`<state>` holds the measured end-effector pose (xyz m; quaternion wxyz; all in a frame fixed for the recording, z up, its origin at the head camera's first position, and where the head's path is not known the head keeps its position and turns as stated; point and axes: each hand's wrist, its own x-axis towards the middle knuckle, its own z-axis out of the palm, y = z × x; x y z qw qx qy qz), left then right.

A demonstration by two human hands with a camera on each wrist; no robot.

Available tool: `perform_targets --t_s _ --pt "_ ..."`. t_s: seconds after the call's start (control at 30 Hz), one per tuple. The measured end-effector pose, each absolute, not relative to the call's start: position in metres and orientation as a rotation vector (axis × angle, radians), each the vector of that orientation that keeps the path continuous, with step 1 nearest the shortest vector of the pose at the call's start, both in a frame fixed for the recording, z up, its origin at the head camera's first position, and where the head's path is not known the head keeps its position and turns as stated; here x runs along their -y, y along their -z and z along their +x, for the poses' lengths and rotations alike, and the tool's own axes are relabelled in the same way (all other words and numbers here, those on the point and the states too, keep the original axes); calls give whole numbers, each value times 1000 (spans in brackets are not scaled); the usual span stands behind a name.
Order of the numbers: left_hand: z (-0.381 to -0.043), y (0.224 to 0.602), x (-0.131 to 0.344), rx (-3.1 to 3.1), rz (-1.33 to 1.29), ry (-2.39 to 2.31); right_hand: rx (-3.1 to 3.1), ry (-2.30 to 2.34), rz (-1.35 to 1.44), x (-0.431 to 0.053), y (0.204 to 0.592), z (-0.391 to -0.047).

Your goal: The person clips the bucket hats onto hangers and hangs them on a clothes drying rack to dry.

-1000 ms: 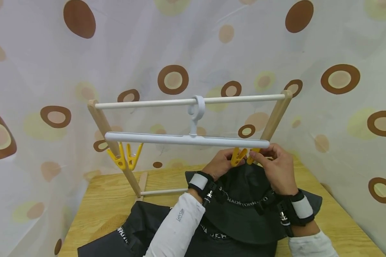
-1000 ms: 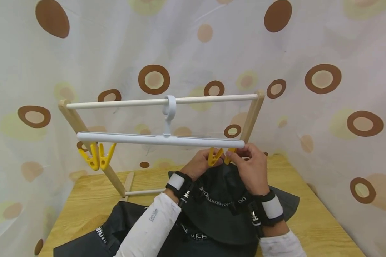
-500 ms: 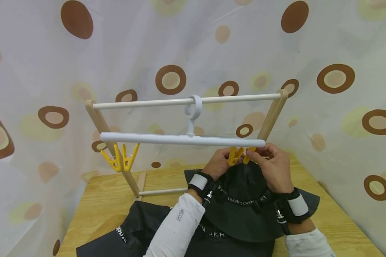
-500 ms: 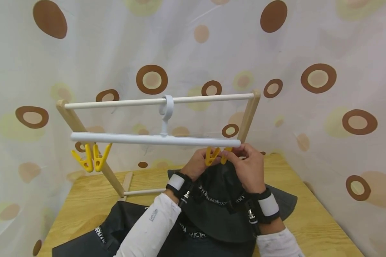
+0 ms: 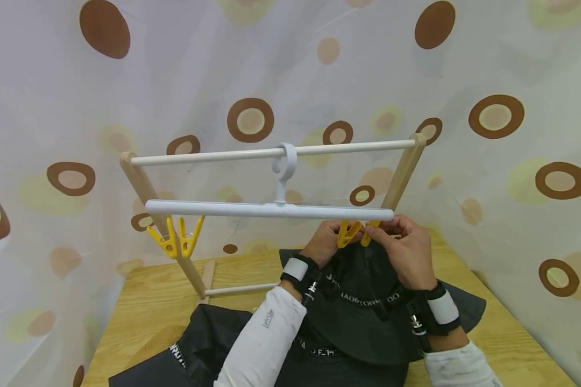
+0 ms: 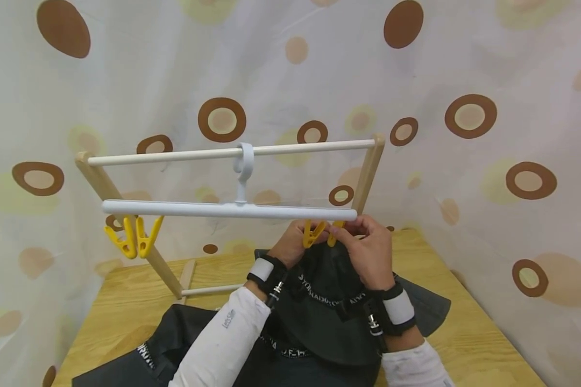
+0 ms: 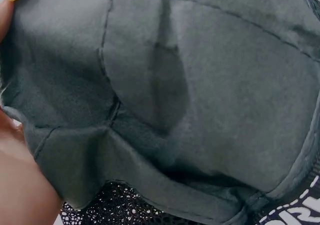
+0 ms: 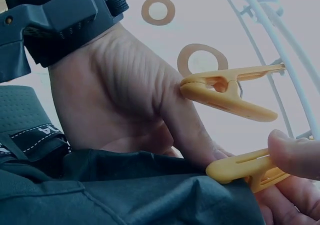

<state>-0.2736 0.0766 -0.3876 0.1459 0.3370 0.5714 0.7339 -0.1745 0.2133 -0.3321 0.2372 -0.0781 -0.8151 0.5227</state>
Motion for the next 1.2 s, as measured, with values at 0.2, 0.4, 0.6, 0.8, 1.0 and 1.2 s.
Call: perform_targets --t_s 0.2,0.4,0.6,0.8,1.0,1.2 --pt "-275 386 -78 -1630 980 -2110 2236 -1424 -221 -214 332 -175" --pt "-274 388 -76 -1664 1029 -2110 2252 -1420 -220 -214 332 -174" --pt "-274 389 -75 -1678 1014 -2127 2253 -1457 -210 -212 333 -175" --pt "-274 390 -73 -1680 898 -2185 2258 -1468 -194 -209 337 -176" --pt "-279 398 -63 -1873 692 -2253 2196 -1429 -174 -207 339 -179" --pt "-278 410 -31 -2256 573 -2287 2147 -1352 -189 -212 344 -182"
